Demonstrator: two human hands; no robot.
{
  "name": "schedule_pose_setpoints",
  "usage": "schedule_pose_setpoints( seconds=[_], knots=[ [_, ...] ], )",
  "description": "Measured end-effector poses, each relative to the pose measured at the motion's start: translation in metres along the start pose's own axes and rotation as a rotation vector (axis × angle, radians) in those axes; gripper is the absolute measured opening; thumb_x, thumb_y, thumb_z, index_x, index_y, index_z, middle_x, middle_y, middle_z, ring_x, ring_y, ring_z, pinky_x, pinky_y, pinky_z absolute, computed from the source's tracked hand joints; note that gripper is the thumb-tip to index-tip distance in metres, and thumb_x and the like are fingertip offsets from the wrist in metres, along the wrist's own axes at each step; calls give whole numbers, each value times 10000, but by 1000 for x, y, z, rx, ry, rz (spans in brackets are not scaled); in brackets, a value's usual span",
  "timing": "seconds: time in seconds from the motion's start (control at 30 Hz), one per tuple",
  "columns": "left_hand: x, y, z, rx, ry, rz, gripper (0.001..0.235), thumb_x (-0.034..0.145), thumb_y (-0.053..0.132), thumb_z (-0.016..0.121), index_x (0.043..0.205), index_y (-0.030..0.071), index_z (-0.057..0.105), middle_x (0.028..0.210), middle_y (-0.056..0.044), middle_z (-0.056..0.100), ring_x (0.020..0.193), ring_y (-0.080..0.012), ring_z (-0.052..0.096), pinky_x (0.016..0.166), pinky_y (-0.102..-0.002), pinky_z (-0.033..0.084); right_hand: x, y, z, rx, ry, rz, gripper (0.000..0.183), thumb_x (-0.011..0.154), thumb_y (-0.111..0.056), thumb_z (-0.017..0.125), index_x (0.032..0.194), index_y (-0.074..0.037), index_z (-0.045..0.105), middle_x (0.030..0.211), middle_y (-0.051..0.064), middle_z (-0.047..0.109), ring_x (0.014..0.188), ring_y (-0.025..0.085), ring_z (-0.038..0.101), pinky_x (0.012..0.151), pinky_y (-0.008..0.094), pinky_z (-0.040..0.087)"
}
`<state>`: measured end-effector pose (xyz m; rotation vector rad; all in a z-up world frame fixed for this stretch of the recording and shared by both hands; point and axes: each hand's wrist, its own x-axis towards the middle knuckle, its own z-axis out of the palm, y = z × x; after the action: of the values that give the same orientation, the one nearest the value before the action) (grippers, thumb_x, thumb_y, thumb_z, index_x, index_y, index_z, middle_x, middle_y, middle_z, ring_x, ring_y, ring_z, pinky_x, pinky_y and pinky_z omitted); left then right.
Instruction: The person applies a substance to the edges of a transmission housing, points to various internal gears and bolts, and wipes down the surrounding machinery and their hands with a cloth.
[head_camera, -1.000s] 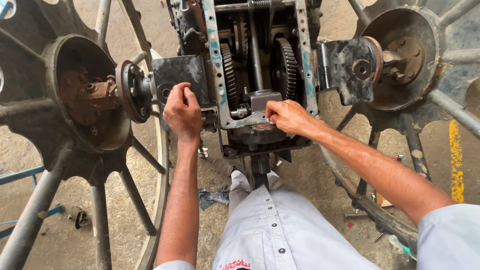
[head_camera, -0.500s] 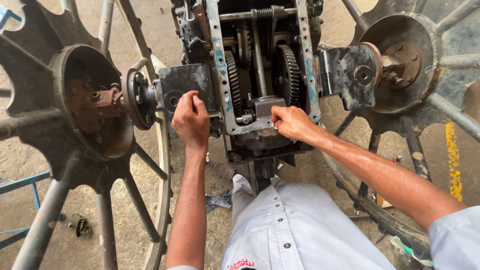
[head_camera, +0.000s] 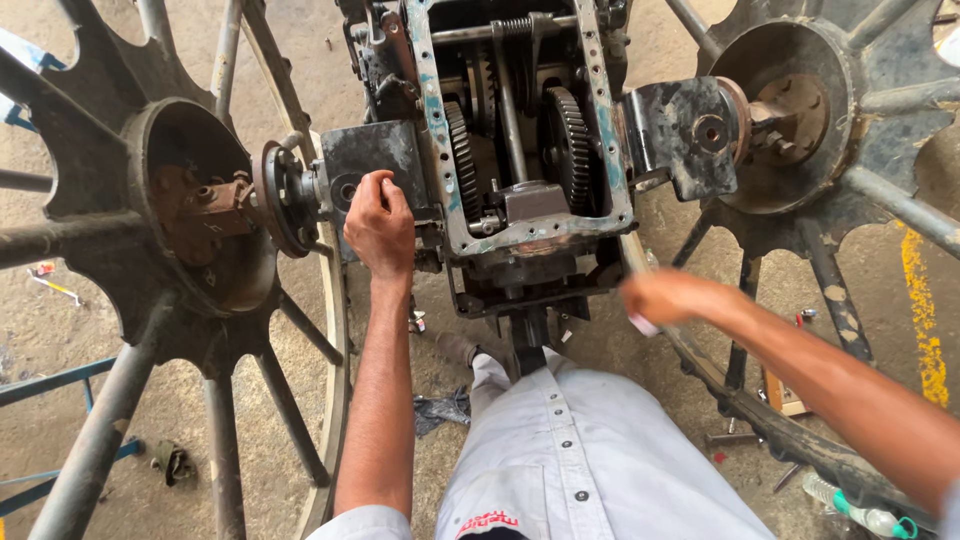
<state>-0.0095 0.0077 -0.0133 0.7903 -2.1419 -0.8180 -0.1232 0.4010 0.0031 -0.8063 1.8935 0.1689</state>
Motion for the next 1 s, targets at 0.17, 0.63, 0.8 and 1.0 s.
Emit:
schedule_pose_setpoints(
  seconds=[0.17, 0.63, 0.8, 1.0],
  knots=[
    [0, 4, -2, 29, 32, 62, 112, 1009, 97, 603, 1002, 51, 704, 874, -97, 734, 712, -256, 709, 622, -398, 534, -66, 16, 26, -200, 204, 210, 303, 917, -293, 608, 1141, -107, 694, 1018, 121, 751, 958, 292, 713, 880, 477, 537],
    [0, 0, 3, 74, 22, 85, 109, 1008, 95, 599, 993, 57, 701, 862, -88, 732, 710, -238, 711, 613, -389, 540, 36, -109, 7, 7, 803, -102, 881, 811, -111, 603, 1609, -46, 235, 787, 229, 715, 620, 435, 673, 602, 568, 537],
    [-3, -7, 5, 69, 20, 84, 116, 1013, 91, 598, 993, 55, 706, 836, -79, 728, 688, -210, 701, 607, -376, 543, 48, -104, 4, -34, 792, -24, 846, 846, -114, 584, 1592, 29, 210, 651, 206, 680, 505, 392, 647, 528, 560, 538],
    [-4, -21, 14, 87, 26, 120, 129, 1025, 88, 585, 996, 64, 709, 823, -50, 726, 655, -146, 685, 555, -313, 550, 47, -112, 6, 41, 731, -59, 896, 815, -79, 568, 1576, 126, 141, 549, 185, 630, 408, 325, 592, 468, 504, 533]
  ],
)
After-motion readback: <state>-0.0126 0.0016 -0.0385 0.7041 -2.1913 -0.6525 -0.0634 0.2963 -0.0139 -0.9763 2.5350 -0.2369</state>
